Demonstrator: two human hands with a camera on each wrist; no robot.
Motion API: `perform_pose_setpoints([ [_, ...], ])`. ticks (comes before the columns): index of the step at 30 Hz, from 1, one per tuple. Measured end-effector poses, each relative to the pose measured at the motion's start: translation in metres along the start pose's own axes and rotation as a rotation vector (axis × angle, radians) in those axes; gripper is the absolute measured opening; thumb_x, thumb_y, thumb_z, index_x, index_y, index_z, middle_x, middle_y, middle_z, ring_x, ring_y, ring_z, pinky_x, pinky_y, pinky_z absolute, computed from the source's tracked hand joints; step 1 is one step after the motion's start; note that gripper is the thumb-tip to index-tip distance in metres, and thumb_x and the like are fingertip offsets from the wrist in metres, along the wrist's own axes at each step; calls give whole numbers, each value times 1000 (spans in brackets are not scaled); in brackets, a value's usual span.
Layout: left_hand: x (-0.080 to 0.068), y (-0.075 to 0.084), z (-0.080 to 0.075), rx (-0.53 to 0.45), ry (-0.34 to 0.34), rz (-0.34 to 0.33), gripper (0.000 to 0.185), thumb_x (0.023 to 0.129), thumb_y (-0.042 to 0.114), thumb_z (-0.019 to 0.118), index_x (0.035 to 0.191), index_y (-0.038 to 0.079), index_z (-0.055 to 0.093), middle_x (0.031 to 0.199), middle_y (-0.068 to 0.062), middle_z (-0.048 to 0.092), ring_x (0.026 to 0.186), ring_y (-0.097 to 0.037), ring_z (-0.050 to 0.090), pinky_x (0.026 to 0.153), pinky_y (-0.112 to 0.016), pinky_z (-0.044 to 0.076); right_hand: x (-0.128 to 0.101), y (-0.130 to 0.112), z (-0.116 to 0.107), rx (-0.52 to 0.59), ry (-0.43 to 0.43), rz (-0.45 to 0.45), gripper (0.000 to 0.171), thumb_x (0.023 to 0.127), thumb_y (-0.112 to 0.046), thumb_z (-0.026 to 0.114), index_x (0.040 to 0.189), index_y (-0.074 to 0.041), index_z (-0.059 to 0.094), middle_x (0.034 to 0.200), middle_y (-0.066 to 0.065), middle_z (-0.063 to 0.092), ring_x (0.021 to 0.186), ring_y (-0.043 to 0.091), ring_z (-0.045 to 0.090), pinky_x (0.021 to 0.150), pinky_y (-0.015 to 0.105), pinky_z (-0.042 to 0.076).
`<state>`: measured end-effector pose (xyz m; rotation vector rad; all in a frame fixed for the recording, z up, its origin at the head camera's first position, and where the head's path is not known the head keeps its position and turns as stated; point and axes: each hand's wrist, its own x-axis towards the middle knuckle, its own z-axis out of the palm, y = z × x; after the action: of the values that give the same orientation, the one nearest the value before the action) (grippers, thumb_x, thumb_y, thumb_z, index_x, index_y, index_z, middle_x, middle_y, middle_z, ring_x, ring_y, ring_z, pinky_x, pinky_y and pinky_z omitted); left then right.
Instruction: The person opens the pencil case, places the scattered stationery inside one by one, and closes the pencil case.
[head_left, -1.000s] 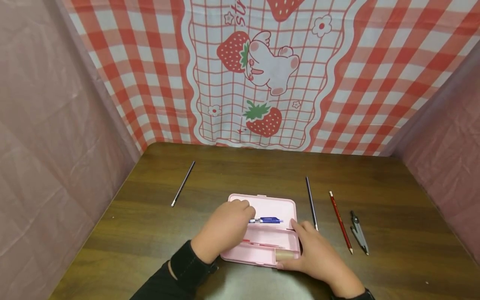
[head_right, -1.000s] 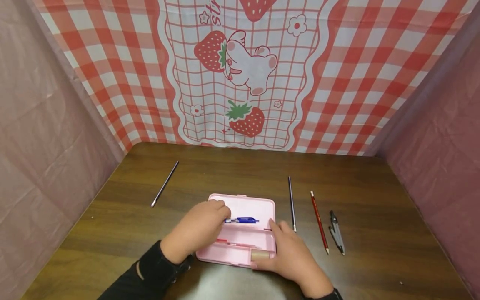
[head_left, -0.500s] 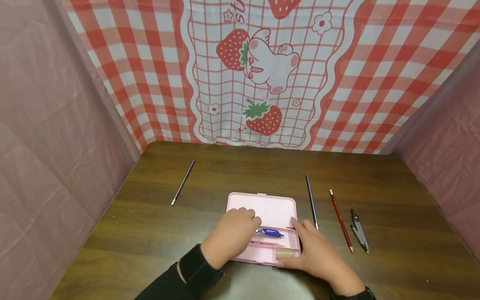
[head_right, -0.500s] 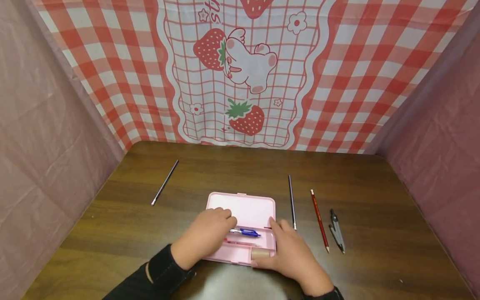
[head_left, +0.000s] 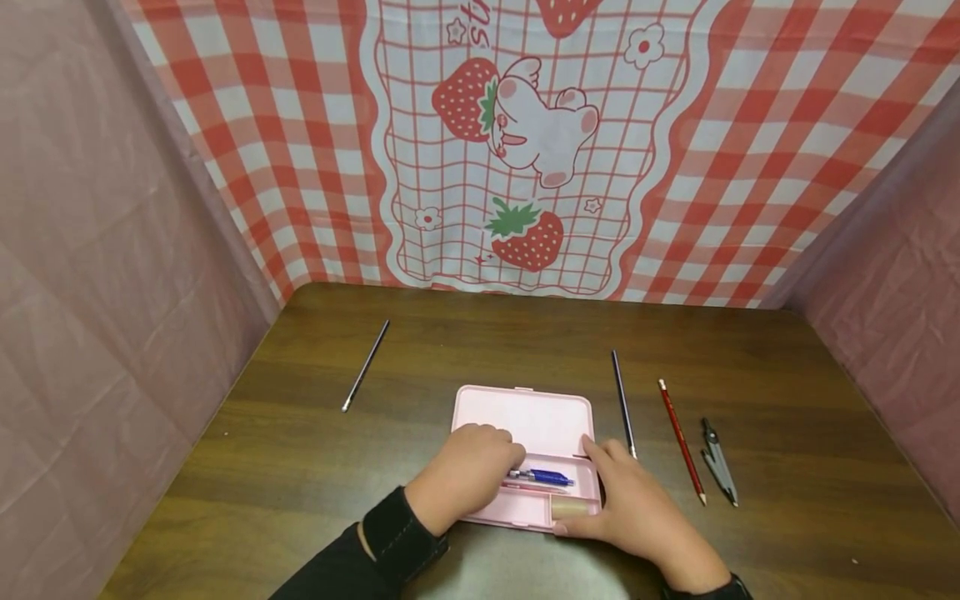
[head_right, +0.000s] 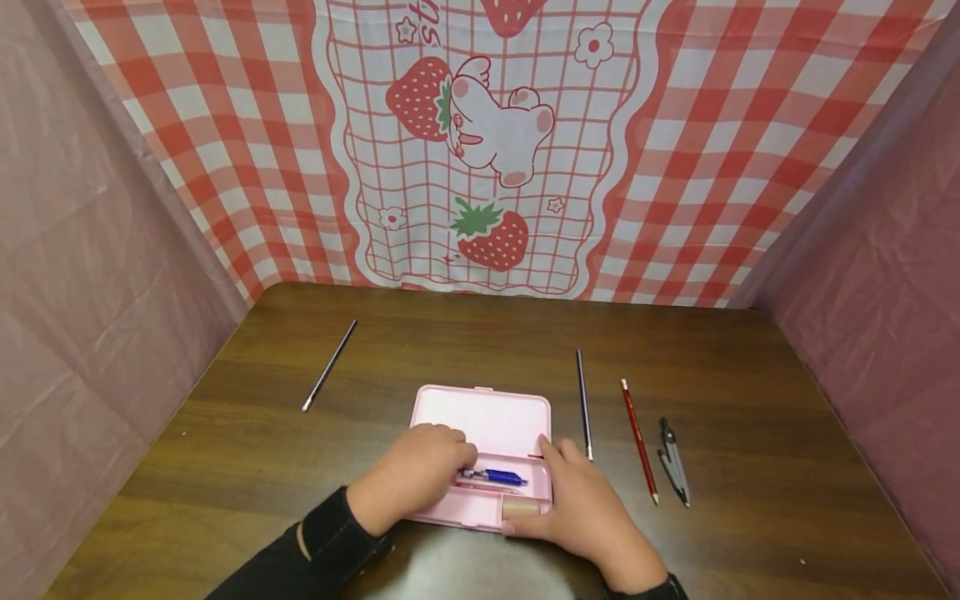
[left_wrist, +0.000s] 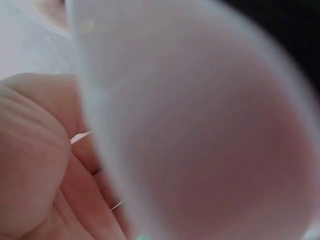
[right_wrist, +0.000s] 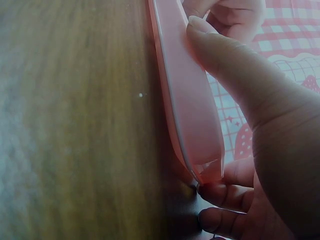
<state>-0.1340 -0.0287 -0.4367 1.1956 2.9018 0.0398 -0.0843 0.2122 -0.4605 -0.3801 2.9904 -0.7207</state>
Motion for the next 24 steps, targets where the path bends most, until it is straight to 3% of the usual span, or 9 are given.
perform_pose_setpoints([
  [24, -4, 1, -4, -73, -74, -35, 20, 93, 8, 71, 102, 23, 79, 92, 8, 67, 85, -11, 63, 83, -32, 52, 0, 0, 0, 9, 2, -11, 129, 59, -83, 80, 149, 5, 48, 124, 11, 57, 102, 23, 60, 85, 46, 53],
])
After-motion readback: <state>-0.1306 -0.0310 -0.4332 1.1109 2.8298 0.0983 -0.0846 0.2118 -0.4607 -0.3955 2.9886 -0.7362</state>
